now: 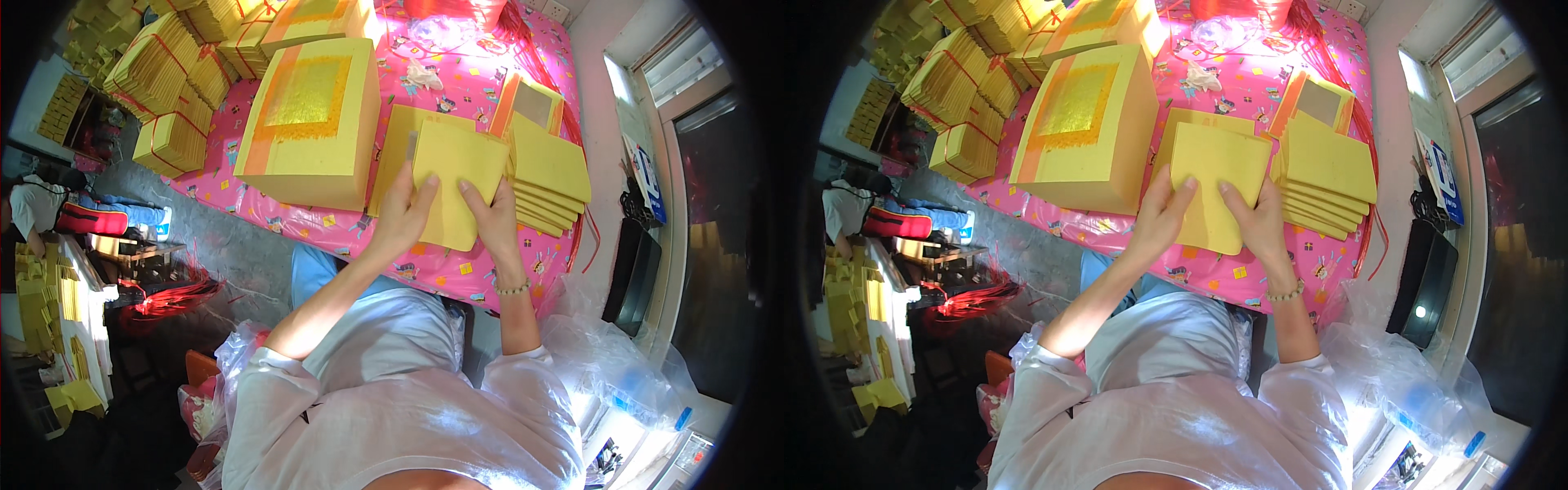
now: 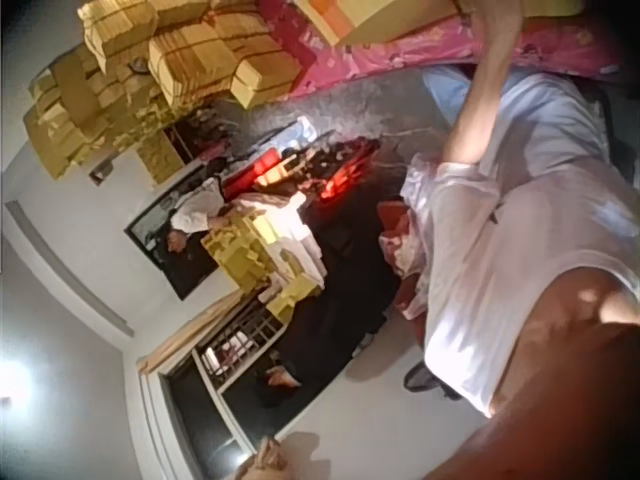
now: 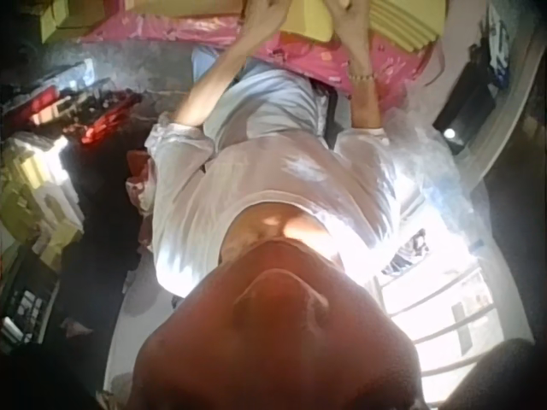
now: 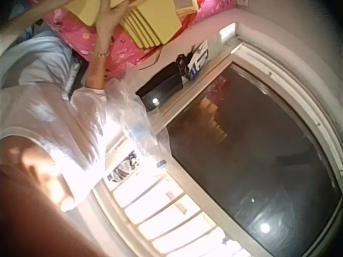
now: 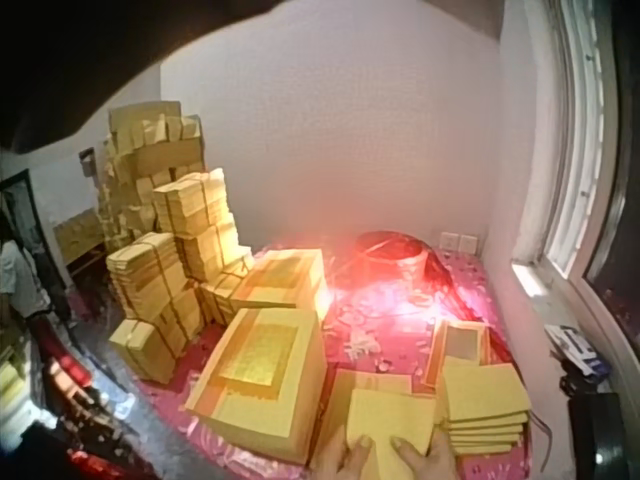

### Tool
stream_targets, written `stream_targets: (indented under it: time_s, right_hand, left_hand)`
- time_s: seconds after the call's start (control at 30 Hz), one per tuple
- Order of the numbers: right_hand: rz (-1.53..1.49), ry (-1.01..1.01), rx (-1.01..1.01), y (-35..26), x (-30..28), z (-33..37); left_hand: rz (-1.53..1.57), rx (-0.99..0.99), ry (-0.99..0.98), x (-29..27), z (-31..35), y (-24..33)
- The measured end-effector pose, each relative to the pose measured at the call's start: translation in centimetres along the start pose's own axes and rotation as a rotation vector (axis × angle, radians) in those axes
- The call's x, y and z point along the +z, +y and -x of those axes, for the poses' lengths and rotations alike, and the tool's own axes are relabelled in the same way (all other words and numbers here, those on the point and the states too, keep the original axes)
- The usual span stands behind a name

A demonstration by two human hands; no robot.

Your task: The person folds yellow paper sheets with gold foil accents into small rectangular packets. They repeatedly fold the sides and press the creases to form the shape. The person stacks the finished packets and ties a bundle with a red string.

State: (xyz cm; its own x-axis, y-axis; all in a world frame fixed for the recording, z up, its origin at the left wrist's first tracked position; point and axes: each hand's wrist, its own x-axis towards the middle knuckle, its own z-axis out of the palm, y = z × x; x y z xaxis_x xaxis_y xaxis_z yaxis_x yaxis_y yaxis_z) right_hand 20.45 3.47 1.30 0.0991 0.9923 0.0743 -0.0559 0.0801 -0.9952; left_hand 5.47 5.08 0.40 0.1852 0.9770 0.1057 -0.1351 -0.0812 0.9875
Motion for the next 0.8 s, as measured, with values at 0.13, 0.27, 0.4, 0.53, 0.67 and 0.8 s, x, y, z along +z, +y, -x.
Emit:
stream_targets:
  time_s: [0.13, 0.27, 0.4, 0.53, 0.67, 0.8]
  right_hand:
    - [-0.017, -0.025, -0.058, -0.4, -0.2, 1.0]
    - [-0.062, -0.036, -0.055, -1.0, -0.2, 1.9]
    - [-0.042, -0.054, -0.061, -1.4, -0.3, 2.7]
    - [-0.005, -0.064, -0.095, -1.8, -0.2, 3.3]
    - [-0.008, -0.067, -0.104, -2.3, 0.0, 3.5]
    - [-0.063, -0.018, -0.127, -2.6, 0.2, 3.2]
  left_hand:
    - [0.037, 0.086, 0.041, 0.6, 1.1, 0.8]
    - [-0.046, 0.119, 0.045, 0.6, 1.9, 1.9]
    - [0.025, 0.113, -0.030, 0.0, 1.8, 2.3]
    - [0.049, 0.095, -0.018, 0.2, 2.4, 3.0]
    - [0.028, 0.142, -0.015, 0.2, 2.7, 2.7]
    - [0.079, 0.139, 0.024, 0.3, 2.5, 3.2]
